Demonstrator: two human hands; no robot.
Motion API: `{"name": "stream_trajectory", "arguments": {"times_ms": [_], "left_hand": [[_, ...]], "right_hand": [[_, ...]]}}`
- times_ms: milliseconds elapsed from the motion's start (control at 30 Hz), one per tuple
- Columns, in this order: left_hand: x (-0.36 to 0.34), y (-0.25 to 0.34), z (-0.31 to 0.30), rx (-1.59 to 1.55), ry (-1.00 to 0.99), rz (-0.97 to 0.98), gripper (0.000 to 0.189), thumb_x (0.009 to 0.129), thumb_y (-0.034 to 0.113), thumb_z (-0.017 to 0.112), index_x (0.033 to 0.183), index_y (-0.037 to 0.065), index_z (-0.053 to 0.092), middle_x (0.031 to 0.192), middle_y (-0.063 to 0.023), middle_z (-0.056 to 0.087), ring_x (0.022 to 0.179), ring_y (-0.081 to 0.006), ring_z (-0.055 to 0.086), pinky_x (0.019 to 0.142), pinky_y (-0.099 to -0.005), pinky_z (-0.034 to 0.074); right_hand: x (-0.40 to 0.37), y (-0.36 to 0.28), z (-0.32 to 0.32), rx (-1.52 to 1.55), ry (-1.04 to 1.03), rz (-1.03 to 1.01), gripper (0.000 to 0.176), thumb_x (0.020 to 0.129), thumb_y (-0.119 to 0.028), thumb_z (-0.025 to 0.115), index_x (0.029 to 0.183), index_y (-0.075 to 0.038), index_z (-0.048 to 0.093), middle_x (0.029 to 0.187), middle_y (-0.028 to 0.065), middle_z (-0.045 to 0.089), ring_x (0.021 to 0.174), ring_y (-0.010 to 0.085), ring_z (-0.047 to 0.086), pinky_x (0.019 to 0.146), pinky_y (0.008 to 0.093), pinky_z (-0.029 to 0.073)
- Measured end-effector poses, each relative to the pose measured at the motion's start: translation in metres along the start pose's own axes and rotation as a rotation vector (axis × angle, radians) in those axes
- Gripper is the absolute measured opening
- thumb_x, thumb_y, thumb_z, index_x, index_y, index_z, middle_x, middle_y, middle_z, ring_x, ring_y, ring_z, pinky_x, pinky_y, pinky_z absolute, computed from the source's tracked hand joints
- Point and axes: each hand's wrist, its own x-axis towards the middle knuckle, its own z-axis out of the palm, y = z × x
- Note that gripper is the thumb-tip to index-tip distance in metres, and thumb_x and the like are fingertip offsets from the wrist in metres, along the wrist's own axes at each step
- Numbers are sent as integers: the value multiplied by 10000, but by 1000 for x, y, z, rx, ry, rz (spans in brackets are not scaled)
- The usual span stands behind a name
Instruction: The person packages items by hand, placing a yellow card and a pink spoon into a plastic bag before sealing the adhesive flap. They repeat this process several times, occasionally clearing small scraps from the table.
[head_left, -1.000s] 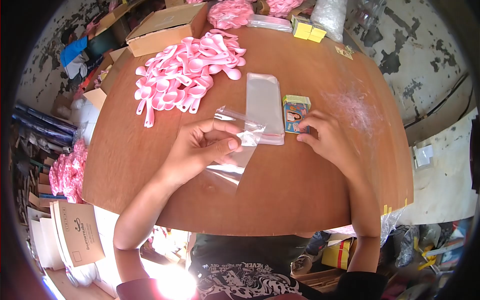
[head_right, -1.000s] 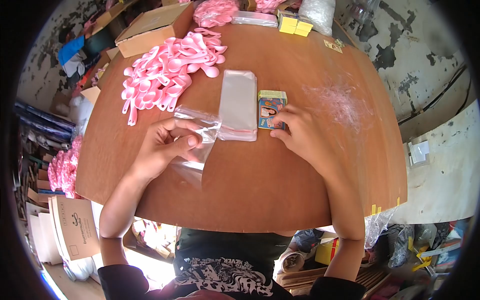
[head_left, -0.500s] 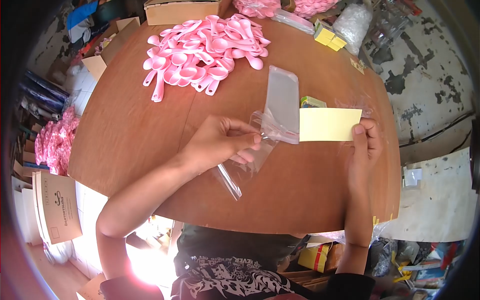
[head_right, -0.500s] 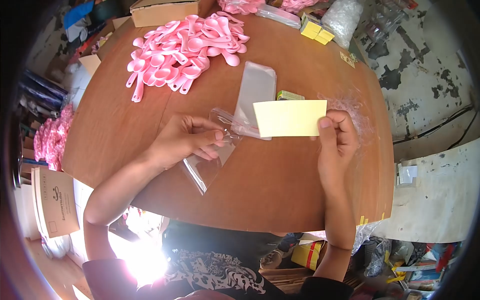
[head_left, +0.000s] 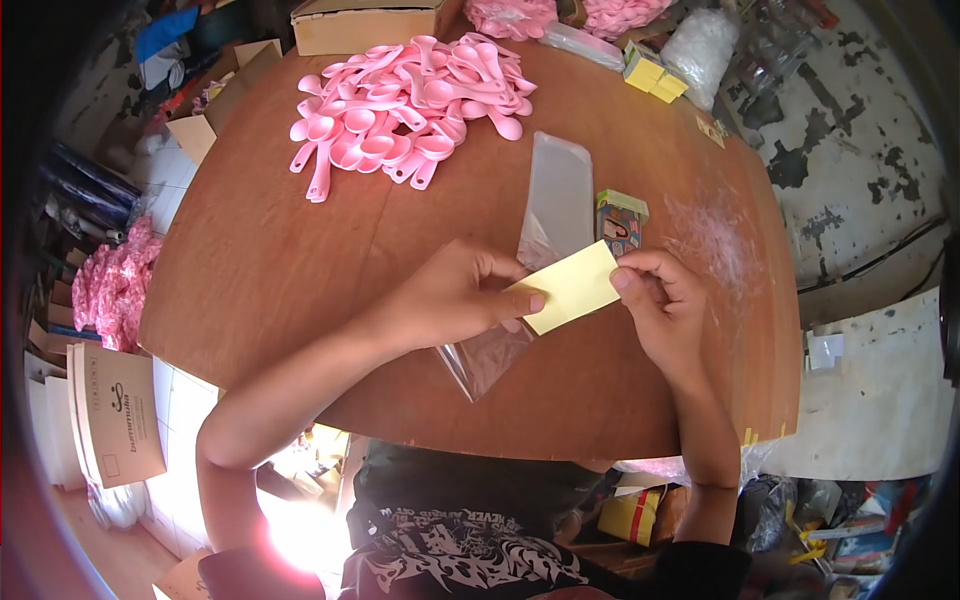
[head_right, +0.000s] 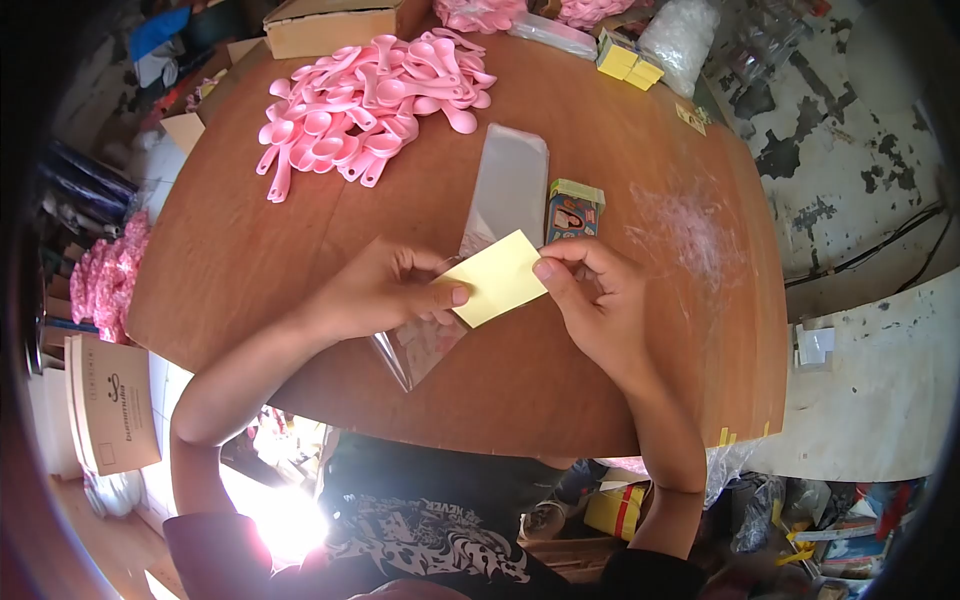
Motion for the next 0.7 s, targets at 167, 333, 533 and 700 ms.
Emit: {"name": "stream_trajectory", "arguments": {"times_ms": [167, 333, 533, 700], "left_hand": [[9, 10, 11, 99, -36, 105, 259, 883, 168, 673, 1046, -32, 667, 813, -56, 687, 699, -49, 591, 626, -224, 467], [19, 23, 18, 75, 1, 172, 257, 895, 152, 671, 1088, -16, 644, 834, -54, 683, 713, -38, 584, 624, -205, 470], [23, 45, 27, 388, 62, 137, 224, 871, 134, 689, 1053, 5, 673, 771, -81, 689, 740, -48, 612, 640, -237, 488], [29, 39, 35, 361, 88, 352, 259, 851, 117, 688, 1082, 0, 672, 902, -142, 715, 795, -121, 667, 713, -288, 524]], "right_hand": [[-5, -1, -2, 16, 6, -15, 77, 866, -50, 678, 912, 8, 655, 820, 36, 652, 731, 78, 590, 672, 221, 468], [-2, 6, -7, 32, -122, -130, 113, 879, -51, 662, 968, 17, 667, 963, 72, 631, 855, 104, 598, 720, 230, 484], [-7, 1, -9, 371, -215, 165, 174, 911, -72, 624, 1051, 31, 635, 1112, 86, 580, 968, 150, 610, 834, 287, 516], [-1, 4, -24, 453, -436, 418, 253, 917, -109, 626, 1130, 25, 601, 1101, 67, 595, 974, 146, 617, 834, 291, 522]]}}
